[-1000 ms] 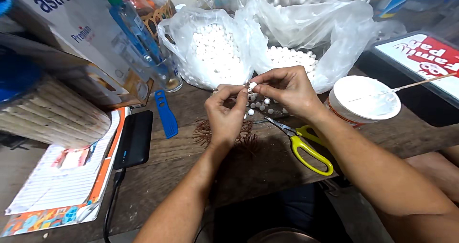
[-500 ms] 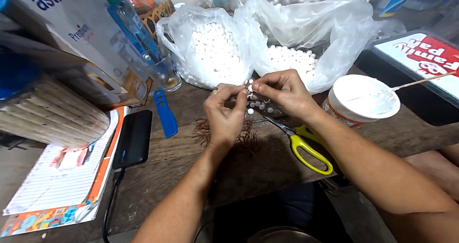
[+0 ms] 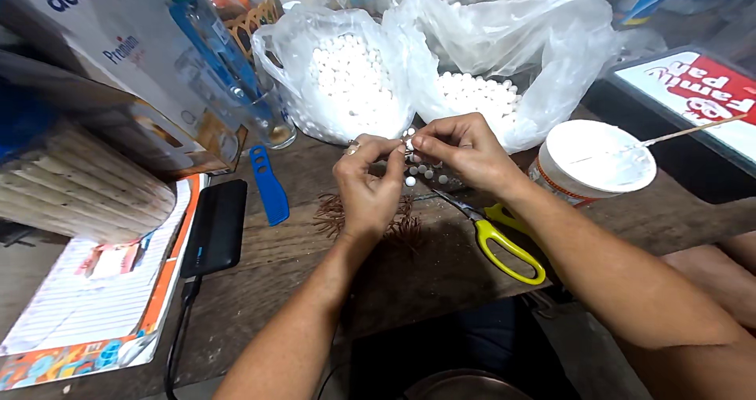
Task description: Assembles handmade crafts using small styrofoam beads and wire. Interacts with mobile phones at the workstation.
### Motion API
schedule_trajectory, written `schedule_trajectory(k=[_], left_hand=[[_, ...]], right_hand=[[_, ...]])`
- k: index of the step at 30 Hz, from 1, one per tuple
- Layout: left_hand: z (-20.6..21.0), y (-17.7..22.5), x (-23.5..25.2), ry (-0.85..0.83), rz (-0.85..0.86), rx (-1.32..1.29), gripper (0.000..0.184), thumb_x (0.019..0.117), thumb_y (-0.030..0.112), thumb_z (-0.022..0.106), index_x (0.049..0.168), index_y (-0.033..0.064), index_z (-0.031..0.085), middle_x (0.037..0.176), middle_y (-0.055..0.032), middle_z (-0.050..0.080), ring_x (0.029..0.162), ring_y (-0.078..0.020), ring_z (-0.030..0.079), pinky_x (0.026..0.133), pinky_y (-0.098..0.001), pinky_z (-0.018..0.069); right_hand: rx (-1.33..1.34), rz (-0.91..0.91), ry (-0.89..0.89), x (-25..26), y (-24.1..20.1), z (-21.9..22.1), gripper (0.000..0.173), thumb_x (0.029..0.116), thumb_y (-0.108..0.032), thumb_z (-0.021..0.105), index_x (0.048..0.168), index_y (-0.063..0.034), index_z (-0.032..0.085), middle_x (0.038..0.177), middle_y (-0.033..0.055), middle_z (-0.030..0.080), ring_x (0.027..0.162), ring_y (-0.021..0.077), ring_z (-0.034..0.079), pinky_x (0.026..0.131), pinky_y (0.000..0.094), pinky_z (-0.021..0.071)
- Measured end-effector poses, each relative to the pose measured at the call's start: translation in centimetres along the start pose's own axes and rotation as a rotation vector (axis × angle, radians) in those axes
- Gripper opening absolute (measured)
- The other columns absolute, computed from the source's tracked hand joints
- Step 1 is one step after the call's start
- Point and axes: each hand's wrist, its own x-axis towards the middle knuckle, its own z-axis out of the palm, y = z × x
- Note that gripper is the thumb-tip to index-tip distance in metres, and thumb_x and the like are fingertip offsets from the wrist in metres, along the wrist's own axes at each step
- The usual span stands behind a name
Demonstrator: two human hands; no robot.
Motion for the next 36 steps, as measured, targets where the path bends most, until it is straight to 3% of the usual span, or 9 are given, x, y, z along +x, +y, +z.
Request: schedule_trajectory(k=[4, 9, 17, 20, 23, 27, 30, 31, 36], left_hand=[[-0.5, -0.1, 0.4, -0.027, -0.028, 0.029, 0.012, 0.0976, 0.004, 0.065, 0.099, -0.0022, 0.074, 0.095, -0.0062, 0.067, 0.087, -0.0019, 0.063, 0.077, -0.0146, 0.0508], [-1.0, -0.2, 0.6, -0.07, -0.051, 0.05, 0.017, 0.1014, 0.007, 0.061, 0.107, -0.0019, 0.074, 0.101, -0.0078, 0.066, 0.087, -0.0034, 0.062, 0.075, -0.0156, 0.0503], [-1.1, -0.3, 0.6, -0.06, -0.047, 0.059, 0.013, 0.0984, 0.008, 0.067, 0.103, -0.0002, 0.075, 0.095, -0.0067, 0.068, 0.082, -0.0027, 0.065, 0.073, -0.0158, 0.0531], [-1.0, -0.3, 0.6, -0.069, -0.058, 0.052, 0.01, 0.0974, 0.006, 0.067, 0.1, -0.0003, 0.074, 0.092, -0.0065, 0.067, 0.077, -0.0031, 0.063, 0.068, -0.0154, 0.0514], [-1.0, -0.2, 0.6, -0.099, -0.103, 0.033, 0.01, 0.098, 0.006, 0.065, 0.098, 0.0009, 0.073, 0.091, -0.0048, 0.065, 0.076, -0.003, 0.061, 0.065, -0.0149, 0.0503], [-1.1, 0.0, 0.5, -0.117, -0.147, -0.001, 0.009, 0.0984, 0.006, 0.063, 0.096, 0.0025, 0.072, 0.091, -0.0043, 0.062, 0.073, -0.0031, 0.06, 0.063, -0.0146, 0.0494], [-1.0, 0.2, 0.5, -0.132, -0.157, 0.002, 0.01, 0.0983, 0.006, 0.062, 0.095, 0.003, 0.071, 0.09, -0.0038, 0.061, 0.071, -0.0029, 0.058, 0.061, -0.0143, 0.048], [-0.9, 0.2, 0.5, -0.134, -0.153, 0.008, 0.01, 0.098, 0.006, 0.063, 0.094, 0.003, 0.071, 0.089, -0.0037, 0.061, 0.071, -0.0026, 0.059, 0.061, -0.0138, 0.048], [-0.8, 0.4, 0.4, -0.154, -0.127, 0.04, 0.011, 0.0979, 0.007, 0.062, 0.093, 0.0034, 0.072, 0.09, -0.0044, 0.062, 0.076, -0.0041, 0.06, 0.064, -0.0152, 0.0485]], right_hand=[[-0.108, 0.027, 0.013, 0.7, -0.1, -2.1, 0.015, 0.0999, -0.01, 0.06, 0.097, -0.0033, 0.073, 0.082, -0.0056, 0.07, 0.071, -0.0035, 0.063, 0.069, 0.0162, 0.0536], [-0.479, 0.244, -0.079, 1.0, 0.1, -3.5, 0.012, 0.0987, -0.01, 0.066, 0.095, -0.0032, 0.075, 0.082, 0.0041, 0.069, 0.071, 0.0052, 0.061, 0.07, 0.0259, 0.0512], [-0.627, 0.296, -0.254, 0.9, 0.5, -2.5, 0.015, 0.0944, -0.013, 0.071, 0.083, -0.0041, 0.074, 0.074, 0.0069, 0.066, 0.068, 0.0181, 0.061, 0.065, 0.0424, 0.0497], [-0.702, 0.381, -0.312, 0.9, 0.3, -1.7, 0.016, 0.0939, -0.015, 0.072, 0.082, -0.0041, 0.074, 0.077, 0.0102, 0.068, 0.074, 0.0252, 0.066, 0.069, 0.0506, 0.0516], [-0.721, 0.378, -0.33, 0.9, 0.3, -1.5, 0.015, 0.0946, -0.013, 0.071, 0.083, -0.0038, 0.073, 0.077, 0.0103, 0.068, 0.075, 0.0255, 0.066, 0.069, 0.0501, 0.0514], [-0.551, 0.264, -0.224, 0.7, 0.7, -2.4, 0.01, 0.0894, -0.01, 0.074, 0.085, -0.002, 0.072, 0.076, 0.0092, 0.066, 0.07, 0.0207, 0.064, 0.067, 0.0445, 0.0521], [-0.167, 0.277, -0.043, 0.8, -0.3, -2.5, 0.007, 0.0879, 0.0, 0.073, 0.091, -0.0007, 0.066, 0.071, 0.0012, 0.066, 0.062, 0.0074, 0.066, 0.062, 0.0258, 0.0587], [-0.021, 0.271, 0.002, 0.8, -0.5, -2.3, 0.009, 0.0875, 0.005, 0.071, 0.091, -0.0014, 0.065, 0.069, -0.0006, 0.068, 0.06, 0.0064, 0.067, 0.062, 0.0236, 0.0601], [0.299, 0.245, 0.049, 0.7, -0.6, -2.0, 0.02, 0.0856, 0.016, 0.064, 0.092, -0.0018, 0.07, 0.079, -0.0004, 0.073, 0.068, 0.0076, 0.071, 0.071, 0.0243, 0.0631]])
